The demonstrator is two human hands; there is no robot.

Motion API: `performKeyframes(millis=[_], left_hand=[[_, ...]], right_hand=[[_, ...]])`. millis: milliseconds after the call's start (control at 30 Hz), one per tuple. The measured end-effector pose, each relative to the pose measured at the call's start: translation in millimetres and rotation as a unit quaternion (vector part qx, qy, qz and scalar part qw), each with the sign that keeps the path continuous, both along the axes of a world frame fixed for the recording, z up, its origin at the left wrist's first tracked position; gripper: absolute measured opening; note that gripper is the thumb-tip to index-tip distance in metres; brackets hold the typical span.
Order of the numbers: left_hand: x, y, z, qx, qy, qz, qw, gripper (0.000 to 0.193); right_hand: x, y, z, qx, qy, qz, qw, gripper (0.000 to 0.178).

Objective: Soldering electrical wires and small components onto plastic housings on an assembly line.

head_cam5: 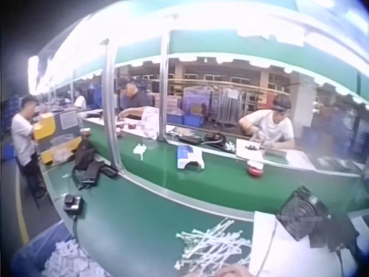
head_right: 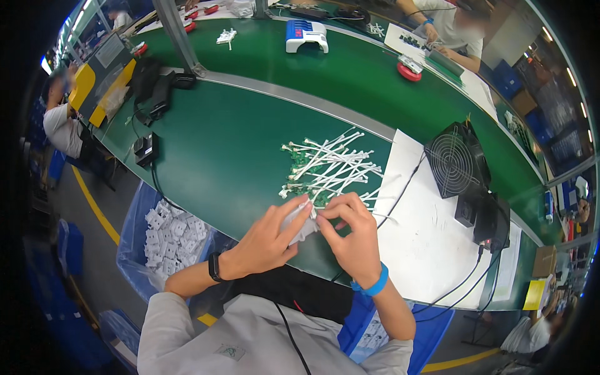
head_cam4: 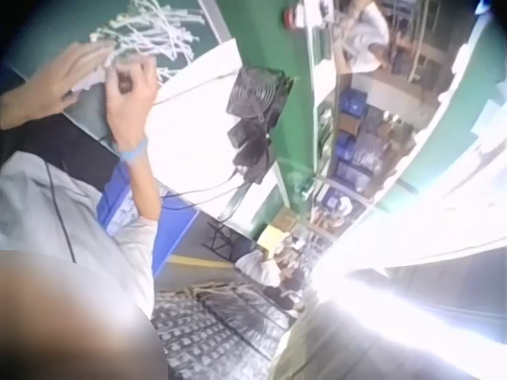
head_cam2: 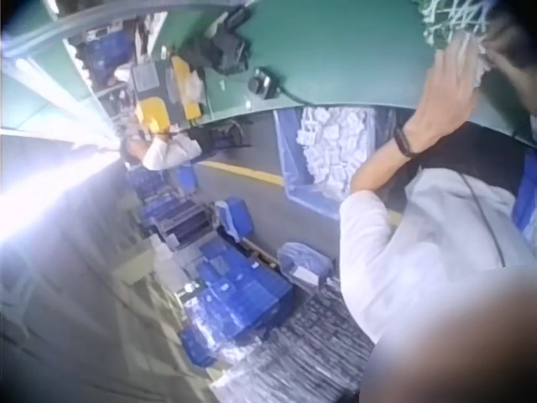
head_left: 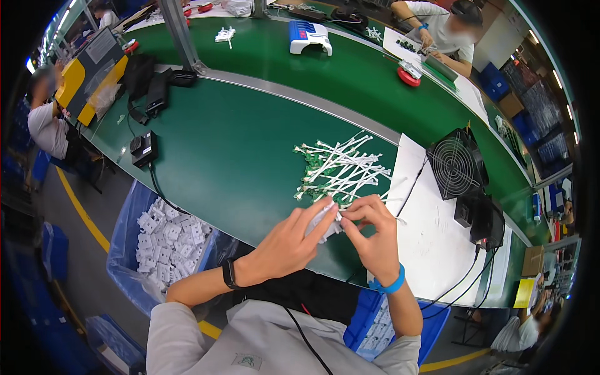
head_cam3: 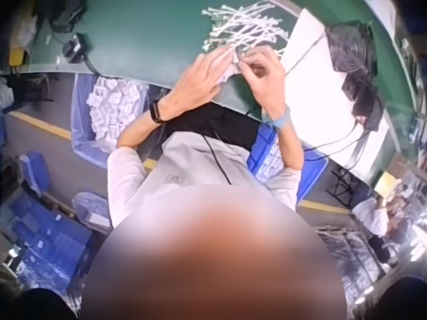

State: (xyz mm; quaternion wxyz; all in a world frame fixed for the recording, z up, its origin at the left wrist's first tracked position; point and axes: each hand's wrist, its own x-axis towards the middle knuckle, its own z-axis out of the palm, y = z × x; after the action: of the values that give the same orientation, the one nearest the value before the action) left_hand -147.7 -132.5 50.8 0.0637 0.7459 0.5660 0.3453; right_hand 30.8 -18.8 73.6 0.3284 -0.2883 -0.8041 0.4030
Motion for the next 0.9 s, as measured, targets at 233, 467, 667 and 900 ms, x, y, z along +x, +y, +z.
performKeyframes(millis=[233, 467, 667, 900], left_hand=[[9.3, -11.1, 14.8, -0.003, -0.021, -0.082, 0.996, 0.086], [28.8, -2.9, 30.1, -0.136, -0.284, -0.038, 0.948, 0.068], [47.3, 16.3, 32.7, -0.209, -0.416, -0.056, 0.883, 0.029], [74.1, 69.0, 28.5, -0.073, -0.301, -0.050, 0.950, 0.022]], right_hand=[[30.8, 8.1, 29.5, -0.287, -0.077, 0.139, 0.945, 0.018], [41.1, -11.1, 32.9, -0.150, -0.046, 0.071, 0.985, 0.012], [65.1, -10.5, 25.5, -0.146, 0.036, 0.025, 0.988, 0.018], [108.3, -15.7, 38.3, -0.290, 0.077, -0.110, 0.948, 0.029]])
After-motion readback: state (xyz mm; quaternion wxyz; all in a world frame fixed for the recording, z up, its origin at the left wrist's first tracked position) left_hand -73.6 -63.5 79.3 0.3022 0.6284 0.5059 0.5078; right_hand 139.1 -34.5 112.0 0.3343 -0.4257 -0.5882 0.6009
